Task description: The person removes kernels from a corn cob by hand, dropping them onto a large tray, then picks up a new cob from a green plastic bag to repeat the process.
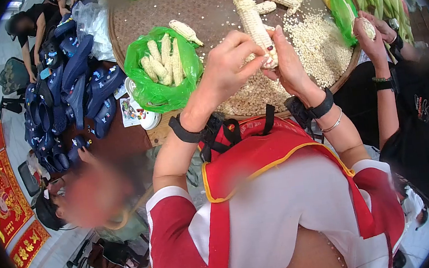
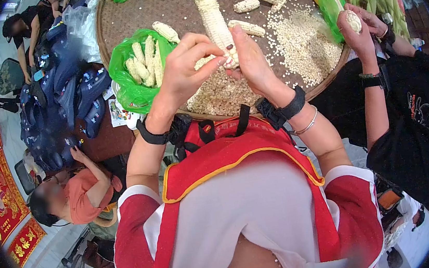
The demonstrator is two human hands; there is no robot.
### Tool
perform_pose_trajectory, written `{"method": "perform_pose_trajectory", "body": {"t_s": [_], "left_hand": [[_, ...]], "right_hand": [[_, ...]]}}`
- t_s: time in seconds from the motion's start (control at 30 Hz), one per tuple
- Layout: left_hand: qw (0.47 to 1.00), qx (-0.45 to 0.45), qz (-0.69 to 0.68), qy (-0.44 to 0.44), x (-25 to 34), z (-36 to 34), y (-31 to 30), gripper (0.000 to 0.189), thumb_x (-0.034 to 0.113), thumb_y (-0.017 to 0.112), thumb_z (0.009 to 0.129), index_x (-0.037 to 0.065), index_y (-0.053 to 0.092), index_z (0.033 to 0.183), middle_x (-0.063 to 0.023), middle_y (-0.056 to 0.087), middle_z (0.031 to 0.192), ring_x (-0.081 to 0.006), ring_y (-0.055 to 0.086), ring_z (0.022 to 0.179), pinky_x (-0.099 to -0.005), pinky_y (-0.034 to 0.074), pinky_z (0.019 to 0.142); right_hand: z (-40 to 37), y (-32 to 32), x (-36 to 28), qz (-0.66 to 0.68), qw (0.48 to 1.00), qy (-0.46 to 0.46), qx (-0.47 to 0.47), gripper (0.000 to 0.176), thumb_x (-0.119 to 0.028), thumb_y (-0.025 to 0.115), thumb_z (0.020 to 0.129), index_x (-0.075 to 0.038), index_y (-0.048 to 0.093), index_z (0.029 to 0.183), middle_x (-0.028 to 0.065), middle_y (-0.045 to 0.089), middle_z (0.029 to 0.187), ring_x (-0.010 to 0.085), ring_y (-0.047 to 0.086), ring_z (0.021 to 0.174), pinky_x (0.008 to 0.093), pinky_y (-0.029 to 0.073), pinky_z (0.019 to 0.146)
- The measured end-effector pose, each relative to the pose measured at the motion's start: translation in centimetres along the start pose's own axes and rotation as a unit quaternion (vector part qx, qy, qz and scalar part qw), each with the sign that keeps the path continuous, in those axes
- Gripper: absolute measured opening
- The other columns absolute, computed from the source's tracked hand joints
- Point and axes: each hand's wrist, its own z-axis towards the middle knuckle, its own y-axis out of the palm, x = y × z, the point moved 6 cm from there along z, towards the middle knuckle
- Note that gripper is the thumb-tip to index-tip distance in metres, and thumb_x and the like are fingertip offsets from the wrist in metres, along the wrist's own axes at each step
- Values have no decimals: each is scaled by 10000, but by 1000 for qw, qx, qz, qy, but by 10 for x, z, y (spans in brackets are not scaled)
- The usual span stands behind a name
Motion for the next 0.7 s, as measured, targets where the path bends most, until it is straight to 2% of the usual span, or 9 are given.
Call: {"method": "perform_pose_trajectory", "body": {"t_s": [0.07, 0.23, 0.37, 0.47, 0.7], "left_hand": [[1000, 4, 8, 18, 5, 0, 1, 116, 42, 674, 682, 32, 616, 782, -82, 573, 787, -212, 579, 710, -288, 466, 611], [997, 20, 46, 61, 8, -1, 4, 100, 9, 649, 675, 27, 586, 751, -91, 573, 722, -231, 574, 644, -298, 464, 569], [999, 8, 17, 45, -1, 0, 7, 93, -1, 640, 675, 12, 575, 741, -96, 574, 721, -220, 578, 643, -294, 463, 562], [999, 4, -17, 28, -7, 2, 8, 94, 1, 642, 676, 4, 573, 740, -93, 572, 712, -208, 579, 642, -287, 462, 563], [994, -44, -92, -34, -14, 4, 11, 89, 13, 621, 702, -1, 570, 773, -79, 555, 724, -186, 572, 652, -271, 460, 583]], "right_hand": [[-2, 1, 1, 5, 999, 3, 54, 442, -488, 315, 913, -87, 492, 976, -1, 510, 721, 46, 479, 591, 183, 378, 423], [-1, 0, 7, 7, 999, 41, 31, 395, -473, 339, 913, -108, 486, 948, -10, 509, 725, 47, 478, 596, 183, 378, 438], [-1, -2, 11, 46, 994, 83, 53, 366, -449, 358, 915, -108, 488, 933, -15, 512, 723, 50, 482, 585, 179, 357, 416], [2, -3, 9, 52, 997, 58, -3, 345, -428, 361, 920, -107, 488, 923, -17, 516, 721, 49, 482, 574, 174, 341, 403], [2, -2, 13, 72, 995, 72, 16, 335, -415, 365, 922, -107, 494, 915, -14, 511, 720, 44, 479, 579, 171, 342, 408]]}}
